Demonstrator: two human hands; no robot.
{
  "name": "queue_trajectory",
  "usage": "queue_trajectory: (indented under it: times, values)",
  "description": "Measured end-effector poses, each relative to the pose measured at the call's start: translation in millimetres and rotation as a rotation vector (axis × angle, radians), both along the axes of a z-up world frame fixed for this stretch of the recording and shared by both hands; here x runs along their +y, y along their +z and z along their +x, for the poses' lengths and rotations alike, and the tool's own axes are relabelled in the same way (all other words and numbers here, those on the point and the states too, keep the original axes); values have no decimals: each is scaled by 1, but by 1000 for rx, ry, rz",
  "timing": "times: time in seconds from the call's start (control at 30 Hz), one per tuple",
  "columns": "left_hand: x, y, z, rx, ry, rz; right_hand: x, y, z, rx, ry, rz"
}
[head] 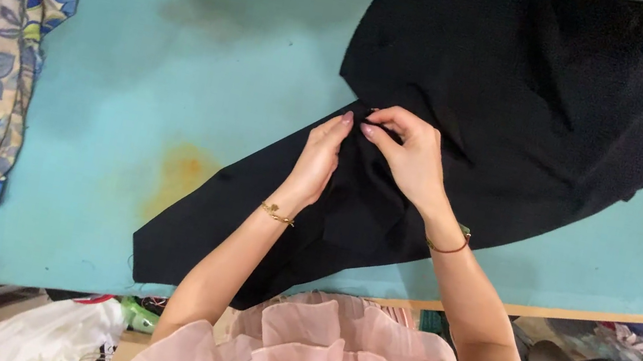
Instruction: Ironing a piece of black fabric on a work table with a steam iron.
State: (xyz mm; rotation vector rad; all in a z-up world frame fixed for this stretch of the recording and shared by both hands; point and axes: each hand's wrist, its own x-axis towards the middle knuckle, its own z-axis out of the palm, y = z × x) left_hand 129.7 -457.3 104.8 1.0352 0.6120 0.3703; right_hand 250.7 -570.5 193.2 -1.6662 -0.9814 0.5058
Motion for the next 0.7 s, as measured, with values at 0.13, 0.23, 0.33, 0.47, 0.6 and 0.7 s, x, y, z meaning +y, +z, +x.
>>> queue_trajectory:
  times: [0.13, 0.23, 0.33, 0.47, 0.6, 0.7]
  values:
    - [-6, 0, -4, -248, 8, 96, 5, 2, -11, -11, -104, -78]
    - [-11, 35, -15, -265, -33, 213, 13, 21, -27, 103, -104, 43]
    - [-7, 30, -38, -127, 124, 377, 15, 26, -30, 5, 100, 15]
    - [40, 53, -123, 77, 202, 448, 14, 34, -23, -227, 346, -580]
    - [127, 83, -242, -30, 597, 318, 3, 38, -18, -240, 527, -480]
    - [225, 43, -368, -286, 712, 344, -1, 52, -23, -322, 656, -531]
